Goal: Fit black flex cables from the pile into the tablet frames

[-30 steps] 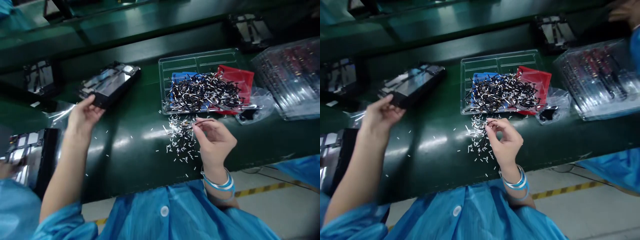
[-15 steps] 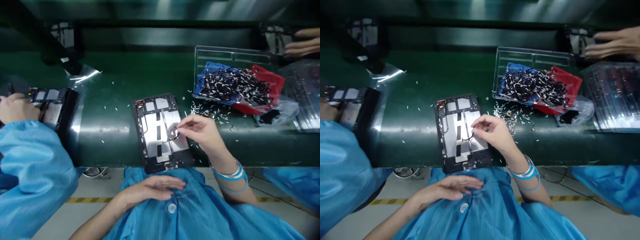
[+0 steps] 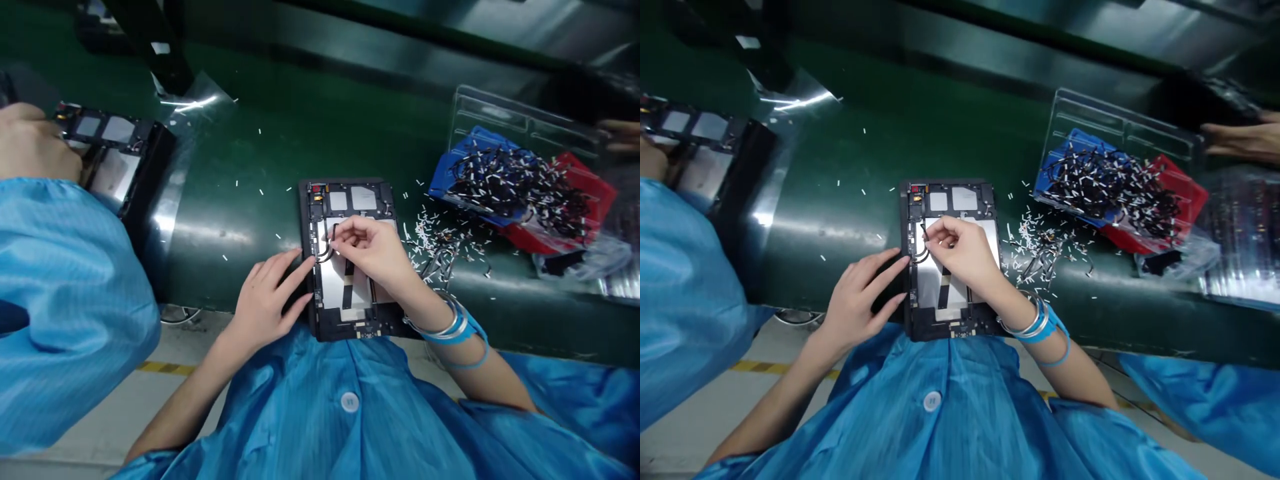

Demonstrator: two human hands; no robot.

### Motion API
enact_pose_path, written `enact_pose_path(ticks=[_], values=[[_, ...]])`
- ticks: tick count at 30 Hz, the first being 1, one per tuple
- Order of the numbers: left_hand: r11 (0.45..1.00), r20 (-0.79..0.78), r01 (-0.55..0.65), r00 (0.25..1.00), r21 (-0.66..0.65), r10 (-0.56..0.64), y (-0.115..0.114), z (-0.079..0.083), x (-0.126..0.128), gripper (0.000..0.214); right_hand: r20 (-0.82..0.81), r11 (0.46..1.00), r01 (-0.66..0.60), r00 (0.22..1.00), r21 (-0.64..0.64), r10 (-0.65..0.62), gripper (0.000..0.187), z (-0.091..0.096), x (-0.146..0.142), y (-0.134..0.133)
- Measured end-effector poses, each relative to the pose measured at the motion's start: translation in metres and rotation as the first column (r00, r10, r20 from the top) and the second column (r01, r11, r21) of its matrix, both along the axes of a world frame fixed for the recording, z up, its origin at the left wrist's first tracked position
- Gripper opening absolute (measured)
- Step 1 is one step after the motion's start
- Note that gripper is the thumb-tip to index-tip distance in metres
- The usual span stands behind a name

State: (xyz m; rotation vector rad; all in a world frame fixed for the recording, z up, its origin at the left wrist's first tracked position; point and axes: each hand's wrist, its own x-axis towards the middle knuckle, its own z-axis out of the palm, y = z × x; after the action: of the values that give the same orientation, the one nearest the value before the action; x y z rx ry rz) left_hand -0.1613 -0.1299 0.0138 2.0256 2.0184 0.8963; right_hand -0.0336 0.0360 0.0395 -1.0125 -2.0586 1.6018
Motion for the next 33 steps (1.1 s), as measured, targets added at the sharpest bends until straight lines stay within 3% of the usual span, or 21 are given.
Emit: enact_pose_path(ticks=[3, 11, 18, 22, 33], values=[[0.999, -0.068, 0.027, 0.997, -0.04, -0.03, 0.001, -0.001, -0.001, 0.042, 0.038, 0.999, -0.021, 0.999, 0.034, 0.02, 0.004, 0.002, -0.002, 0.001], [1.0, -0.182, 0.006, 0.983, 0.012, -0.004, 0.003, -0.001, 0.002, 0.034, 0.138, 0.997, -0.041, 0.99, 0.061, 0.032, 0.005, 0.005, -0.002, 0.008], [1.0, -0.198, 0.006, 0.98, 0.018, -0.003, 0.01, 0.004, 0.006, 0.037, 0.269, 0.983, -0.13, 0.959, 0.128, 0.092, 0.009, 0.01, -0.006, 0.02], [0.999, -0.222, 0.03, 0.974, -0.045, -0.039, 0.012, 0.003, 0.007, 0.044, 0.369, 0.968, -0.189, 0.922, 0.165, 0.118, 0.01, 0.016, -0.01, 0.022], [0.998, -0.244, 0.025, 0.969, -0.05, -0.037, 0.013, 0.002, 0.006, 0.047, 0.49, 0.952, -0.209, 0.869, 0.225, 0.075, 0.006, 0.019, -0.017, 0.019]])
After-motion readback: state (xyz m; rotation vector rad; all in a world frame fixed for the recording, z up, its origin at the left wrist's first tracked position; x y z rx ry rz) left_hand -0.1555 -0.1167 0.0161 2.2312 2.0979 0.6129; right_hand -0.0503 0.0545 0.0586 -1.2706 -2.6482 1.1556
